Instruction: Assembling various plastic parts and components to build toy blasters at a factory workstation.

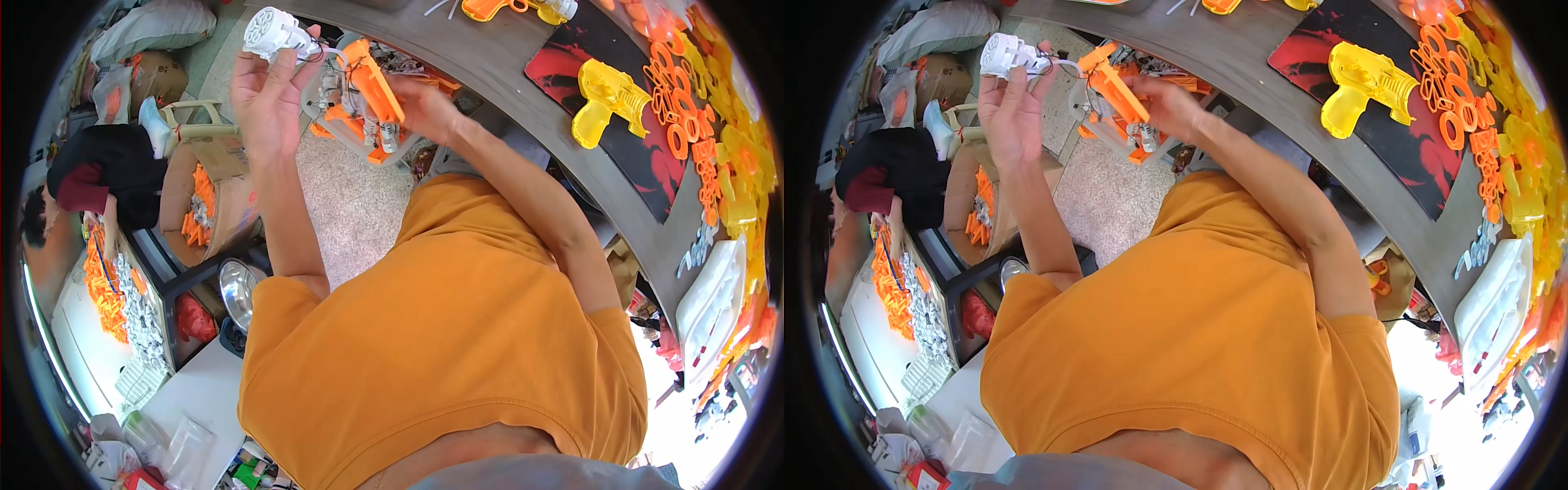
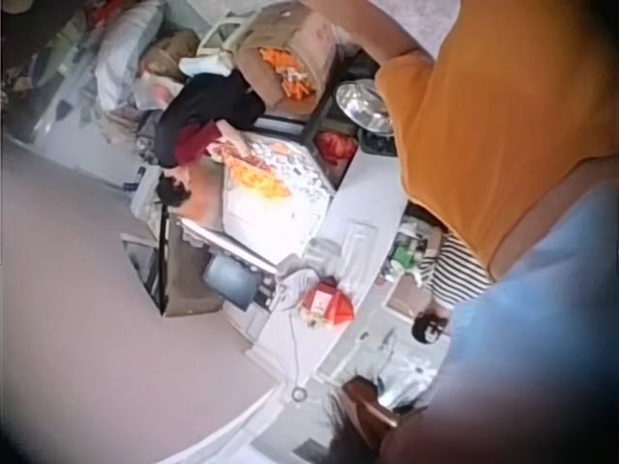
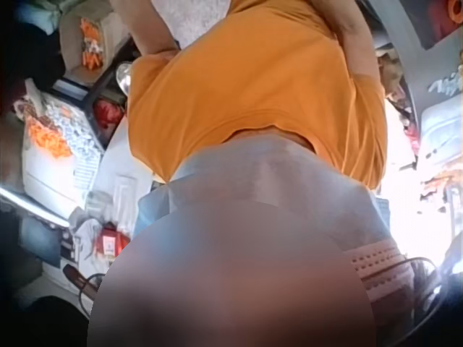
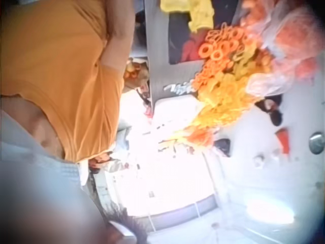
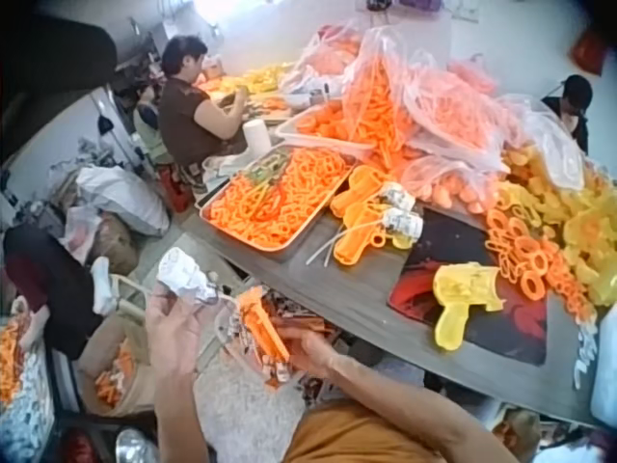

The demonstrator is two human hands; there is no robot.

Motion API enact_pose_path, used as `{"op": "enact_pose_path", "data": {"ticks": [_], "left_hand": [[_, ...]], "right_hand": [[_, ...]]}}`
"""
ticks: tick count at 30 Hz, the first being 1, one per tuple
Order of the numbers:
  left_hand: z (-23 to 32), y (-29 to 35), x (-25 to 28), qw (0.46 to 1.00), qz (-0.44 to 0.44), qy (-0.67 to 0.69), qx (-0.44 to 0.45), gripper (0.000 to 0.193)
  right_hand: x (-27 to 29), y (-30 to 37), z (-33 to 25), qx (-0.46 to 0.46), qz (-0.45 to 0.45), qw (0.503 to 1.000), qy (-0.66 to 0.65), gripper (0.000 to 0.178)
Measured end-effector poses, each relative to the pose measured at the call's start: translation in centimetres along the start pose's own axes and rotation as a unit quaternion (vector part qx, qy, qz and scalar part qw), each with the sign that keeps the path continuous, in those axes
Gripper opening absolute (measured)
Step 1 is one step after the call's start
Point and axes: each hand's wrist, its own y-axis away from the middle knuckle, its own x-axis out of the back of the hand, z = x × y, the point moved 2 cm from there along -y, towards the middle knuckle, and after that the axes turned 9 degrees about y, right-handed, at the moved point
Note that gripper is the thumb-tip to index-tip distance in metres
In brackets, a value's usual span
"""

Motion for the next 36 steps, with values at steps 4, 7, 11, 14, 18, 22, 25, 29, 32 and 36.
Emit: {"op": "enact_pose_path", "data": {"ticks": [4,7,11,14,18,22,25,29,32,36], "left_hand": [[0.3,0.6,-0.7,1.0,0.007,0.017,-0.023,0.032],[0.5,0.9,-1.2,0.999,0.01,0.029,-0.029,0.032],[0.5,1.2,-1.4,0.998,0.014,0.047,-0.033,0.029],[0.4,1.1,-0.8,0.996,0.05,-0.016,-0.066,0.028],[-0.7,1.8,1.8,0.977,0.117,-0.155,-0.083,0.033],[-0.7,2.5,2.5,0.975,0.141,-0.163,-0.047,0.032],[0.1,3.2,3.1,0.99,0.13,-0.051,-0.031,0.035],[0.6,3.4,4.2,0.983,0.122,0.126,-0.057,0.034],[0.6,3.2,5.2,0.977,0.13,0.156,-0.072,0.034],[0.4,2.5,4.8,0.95,0.116,0.275,-0.096,0.033]], "right_hand": [[-1.4,0.4,1.1,-0.007,-0.016,0.993,0.113,0.05],[-3.1,0.4,0.2,-0.004,-0.025,0.99,0.136,0.062],[-4.9,0.8,-0.7,0.036,-0.026,0.994,0.103,0.045],[-5.7,1.7,-1.1,-0.025,-0.032,0.988,0.151,0.03],[-8.9,4.8,-3.6,-0.077,-0.097,0.978,0.171,0.027],[-9.4,6.7,-7.2,-0.081,-0.122,0.974,0.172,0.035],[-8.9,7.8,-9.1,-0.074,-0.153,0.969,0.18,0.036],[-7.9,8.2,-9.9,0.003,0.162,0.914,0.373,0.035],[-7.8,8.6,-10.2,-0.028,-0.007,0.958,0.287,0.035],[-6.8,7.9,-9.5,-0.028,0.023,0.993,0.11,0.035]]}}
